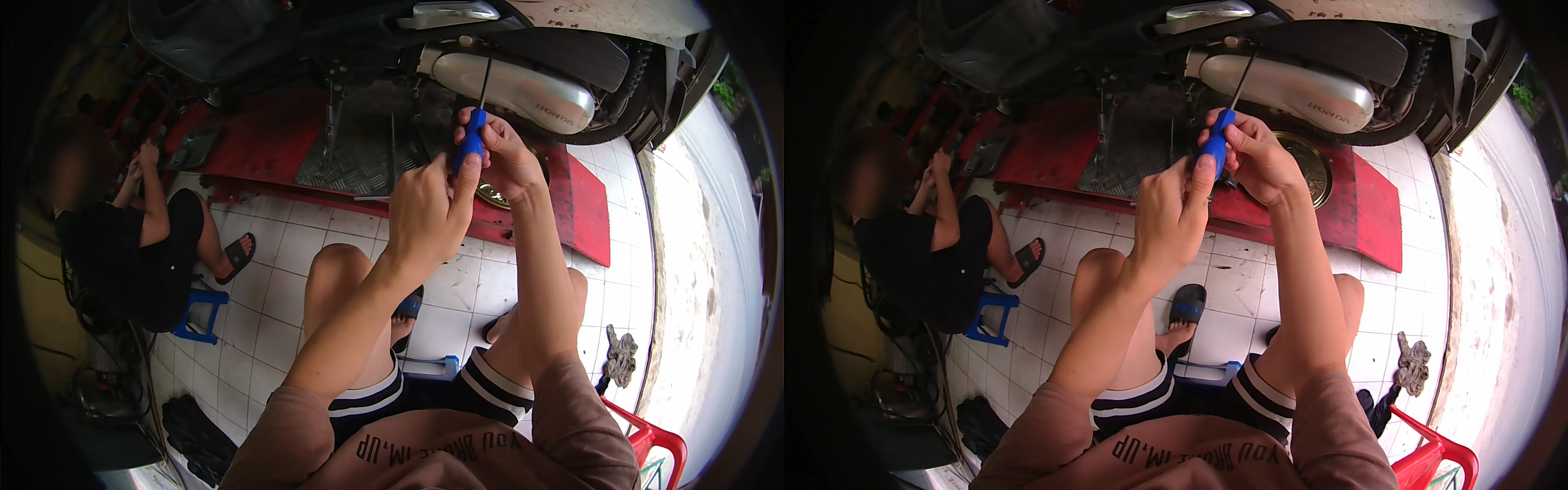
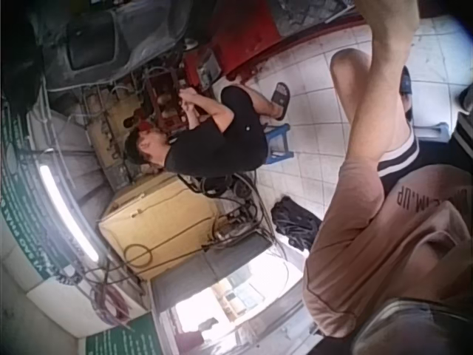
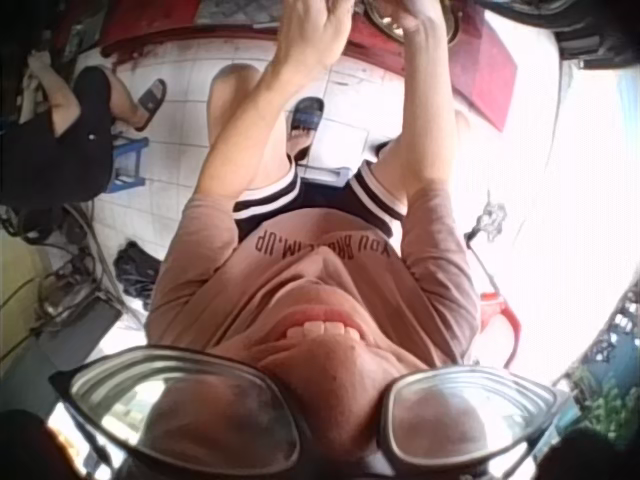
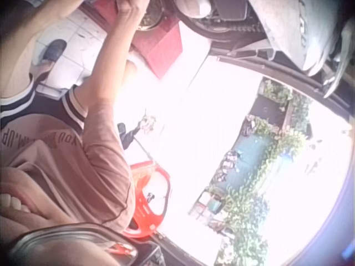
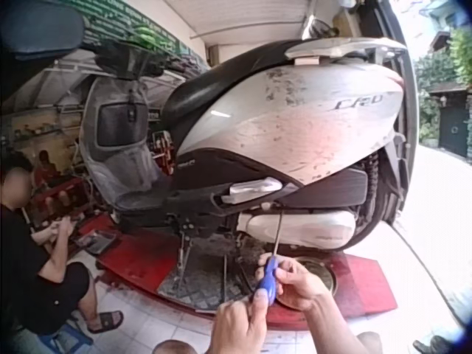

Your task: The person sits on a low stool in a workshop and uses a blue screwdriver to loosen a bolt on the side of a white scooter. They then switch to a T-handle wrench to continue loosening the bolt, working on the engine area while another person stands nearby.

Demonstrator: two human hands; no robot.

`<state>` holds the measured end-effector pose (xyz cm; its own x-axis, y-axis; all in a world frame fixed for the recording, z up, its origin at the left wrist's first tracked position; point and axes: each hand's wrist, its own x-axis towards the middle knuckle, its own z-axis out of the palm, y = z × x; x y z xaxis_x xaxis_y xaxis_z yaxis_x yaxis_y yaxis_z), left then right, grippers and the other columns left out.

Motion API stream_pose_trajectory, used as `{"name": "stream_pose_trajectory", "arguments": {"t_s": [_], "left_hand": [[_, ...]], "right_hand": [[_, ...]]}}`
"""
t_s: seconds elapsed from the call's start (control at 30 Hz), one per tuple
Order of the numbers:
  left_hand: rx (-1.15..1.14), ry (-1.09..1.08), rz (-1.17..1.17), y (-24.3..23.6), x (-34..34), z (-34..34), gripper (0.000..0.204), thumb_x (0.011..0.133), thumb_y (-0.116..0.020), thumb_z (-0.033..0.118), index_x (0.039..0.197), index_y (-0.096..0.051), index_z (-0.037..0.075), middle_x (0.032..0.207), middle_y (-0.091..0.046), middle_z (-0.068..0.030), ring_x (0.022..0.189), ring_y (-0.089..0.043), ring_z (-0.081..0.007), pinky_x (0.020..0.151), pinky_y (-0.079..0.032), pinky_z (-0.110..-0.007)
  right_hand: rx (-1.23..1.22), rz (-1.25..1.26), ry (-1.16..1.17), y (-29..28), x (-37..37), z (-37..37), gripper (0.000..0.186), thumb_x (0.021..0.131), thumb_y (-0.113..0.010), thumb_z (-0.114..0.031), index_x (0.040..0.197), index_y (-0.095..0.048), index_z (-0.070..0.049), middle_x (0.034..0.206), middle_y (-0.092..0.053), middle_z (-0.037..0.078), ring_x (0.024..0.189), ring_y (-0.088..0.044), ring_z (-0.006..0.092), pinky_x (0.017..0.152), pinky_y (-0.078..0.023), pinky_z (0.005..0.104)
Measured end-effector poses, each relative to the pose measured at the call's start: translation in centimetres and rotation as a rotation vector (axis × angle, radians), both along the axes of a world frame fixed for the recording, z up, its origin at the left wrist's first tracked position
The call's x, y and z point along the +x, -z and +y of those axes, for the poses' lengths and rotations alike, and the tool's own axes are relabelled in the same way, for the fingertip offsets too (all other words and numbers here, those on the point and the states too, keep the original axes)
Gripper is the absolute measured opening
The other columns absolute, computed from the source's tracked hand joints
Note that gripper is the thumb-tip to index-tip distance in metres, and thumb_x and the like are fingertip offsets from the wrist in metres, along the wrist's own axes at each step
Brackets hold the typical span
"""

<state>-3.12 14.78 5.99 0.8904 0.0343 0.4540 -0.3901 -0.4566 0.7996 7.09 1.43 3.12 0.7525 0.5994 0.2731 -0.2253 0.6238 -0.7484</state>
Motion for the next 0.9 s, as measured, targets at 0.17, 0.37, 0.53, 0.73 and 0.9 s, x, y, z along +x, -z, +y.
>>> {"name": "stream_pose_trajectory", "arguments": {"t_s": [0.17,0.37,0.53,0.73,0.9], "left_hand": [[0.135,-0.040,-0.100,0.6,0.2,0.0,0.042,0.095,-0.054,0.037,0.077,-0.052,-0.001,0.050,-0.048,-0.0118,0.046,-0.052,-0.0238,0.047,-0.038,-0.037],[0.027,-0.001,0.086,0.8,0.4,0.8,0.050,0.096,-0.048,0.043,0.085,-0.058,-0.005,0.057,-0.060,-0.0195,0.060,-0.063,-0.0386,0.053,-0.048,-0.043],[0.161,0.012,-0.072,0.1,0.5,1.0,0.050,0.097,-0.046,0.041,0.077,-0.058,-0.004,0.054,-0.058,-0.0191,0.056,-0.062,-0.0374,0.051,-0.047,-0.042],[-0.103,0.041,-0.075,1.2,1.6,0.9,0.060,0.100,-0.038,0.042,0.063,-0.057,-0.002,0.049,-0.054,-0.0196,0.049,-0.059,-0.0380,0.047,-0.044,-0.043],[-0.095,0.033,0.107,0.2,1.1,1.2,0.065,0.100,-0.035,0.044,0.056,-0.055,-0.001,0.046,-0.052,-0.0189,0.051,-0.060,-0.0384,0.049,-0.045,-0.045]], "right_hand": [[-0.100,0.069,0.203,0.2,-0.4,1.0,0.043,0.085,-0.069,-0.040,0.103,-0.058,-0.003,0.077,-0.056,0.000,0.060,-0.050,0.0056,0.054,-0.040,0.0177],[-0.034,-0.065,-0.009,0.3,0.1,0.6,0.041,0.085,-0.069,-0.032,0.109,-0.056,-0.001,0.076,-0.059,0.001,0.062,-0.052,0.0065,0.055,-0.040,0.0188],[-0.149,0.070,0.177,-0.3,-0.5,1.2,0.032,0.088,-0.065,-0.036,0.093,-0.057,-0.006,0.068,-0.056,-0.001,0.058,-0.050,0.0062,0.053,-0.039,0.0202],[-0.071,0.005,0.068,-0.5,-0.2,1.0,0.038,0.089,-0.064,-0.034,0.110,-0.055,-0.003,0.082,-0.058,0.001,0.068,-0.053,0.0081,0.059,-0.043,0.0213],[-0.058,-0.060,0.121,1.0,1.2,0.7,0.037,0.091,-0.062,-0.026,0.116,-0.055,0.000,0.078,-0.060,0.000,0.062,-0.052,0.0057,0.054,-0.040,0.0176]]}}
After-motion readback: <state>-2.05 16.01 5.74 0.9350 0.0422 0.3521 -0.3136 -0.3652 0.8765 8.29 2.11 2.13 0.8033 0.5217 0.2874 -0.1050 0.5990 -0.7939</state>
